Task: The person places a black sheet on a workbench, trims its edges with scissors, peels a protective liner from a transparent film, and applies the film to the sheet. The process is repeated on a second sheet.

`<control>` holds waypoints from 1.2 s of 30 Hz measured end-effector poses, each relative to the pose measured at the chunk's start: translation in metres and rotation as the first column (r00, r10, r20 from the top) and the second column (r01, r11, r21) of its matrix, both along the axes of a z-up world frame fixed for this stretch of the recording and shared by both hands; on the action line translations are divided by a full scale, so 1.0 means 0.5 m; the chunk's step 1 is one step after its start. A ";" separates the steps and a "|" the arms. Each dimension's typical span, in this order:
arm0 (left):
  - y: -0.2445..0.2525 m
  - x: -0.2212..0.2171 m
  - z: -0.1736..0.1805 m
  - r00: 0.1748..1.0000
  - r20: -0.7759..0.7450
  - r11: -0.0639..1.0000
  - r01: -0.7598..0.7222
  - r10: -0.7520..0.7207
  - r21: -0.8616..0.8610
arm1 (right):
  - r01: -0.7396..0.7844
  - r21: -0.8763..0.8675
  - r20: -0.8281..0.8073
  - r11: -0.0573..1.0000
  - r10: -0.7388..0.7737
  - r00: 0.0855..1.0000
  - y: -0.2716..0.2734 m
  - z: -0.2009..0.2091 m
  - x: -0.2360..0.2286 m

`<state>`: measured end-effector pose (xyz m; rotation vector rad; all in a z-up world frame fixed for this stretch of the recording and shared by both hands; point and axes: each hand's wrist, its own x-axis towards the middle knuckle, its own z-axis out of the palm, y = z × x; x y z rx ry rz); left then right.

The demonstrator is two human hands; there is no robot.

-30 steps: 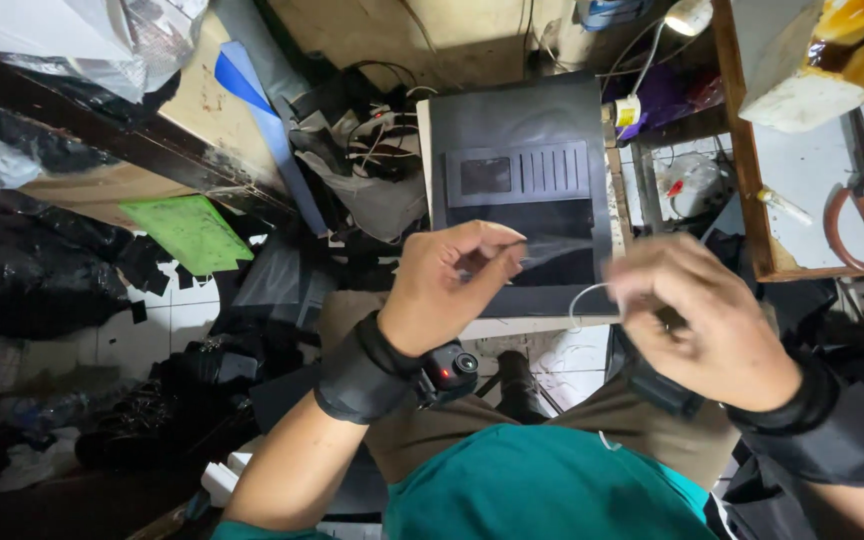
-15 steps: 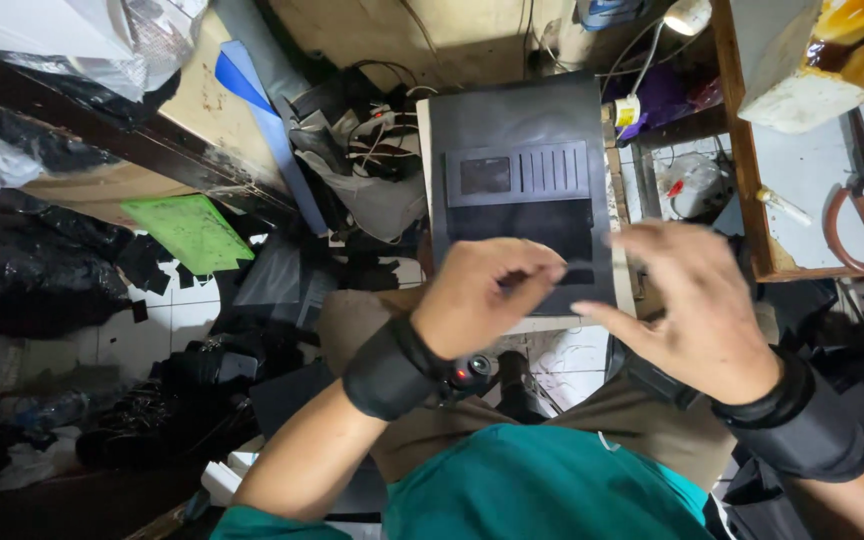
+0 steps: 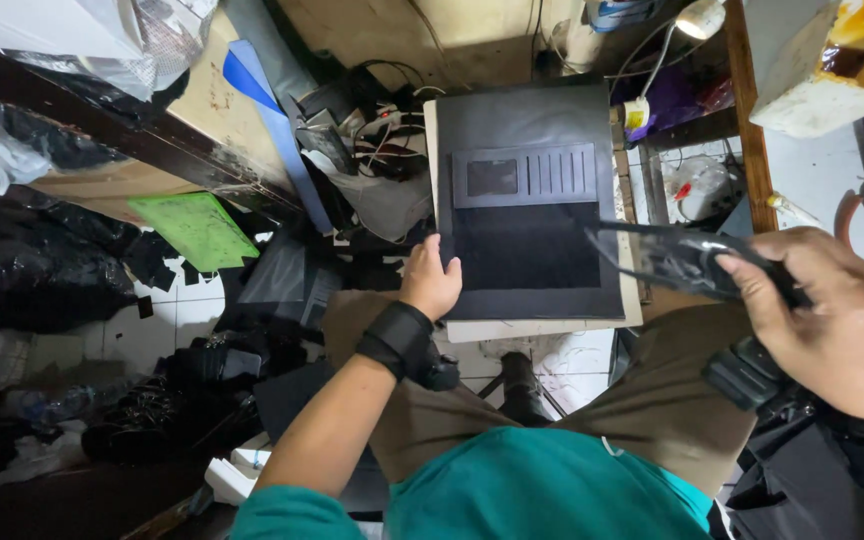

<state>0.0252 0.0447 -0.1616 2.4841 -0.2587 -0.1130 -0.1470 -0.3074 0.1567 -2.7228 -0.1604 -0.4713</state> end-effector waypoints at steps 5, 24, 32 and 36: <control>0.009 0.007 0.013 0.986 -0.113 0.991 -0.127 0.121 -0.046 | 0.035 0.028 0.068 0.999 -0.036 0.997 -0.013 -0.032 -0.006; 0.048 -0.017 0.016 0.942 -0.269 0.980 -0.192 0.200 0.057 | 0.055 0.155 0.046 0.986 -0.063 0.997 -0.051 -0.078 -0.010; 0.043 -0.072 0.034 0.860 -0.477 0.945 -0.286 0.180 -0.160 | 0.011 0.242 0.045 0.970 -0.022 0.999 -0.018 -0.069 -0.015; 0.042 -0.081 0.135 0.962 -0.249 0.990 -0.131 0.113 -0.054 | -0.009 0.417 -0.006 0.909 0.013 1.000 0.023 -0.064 -0.004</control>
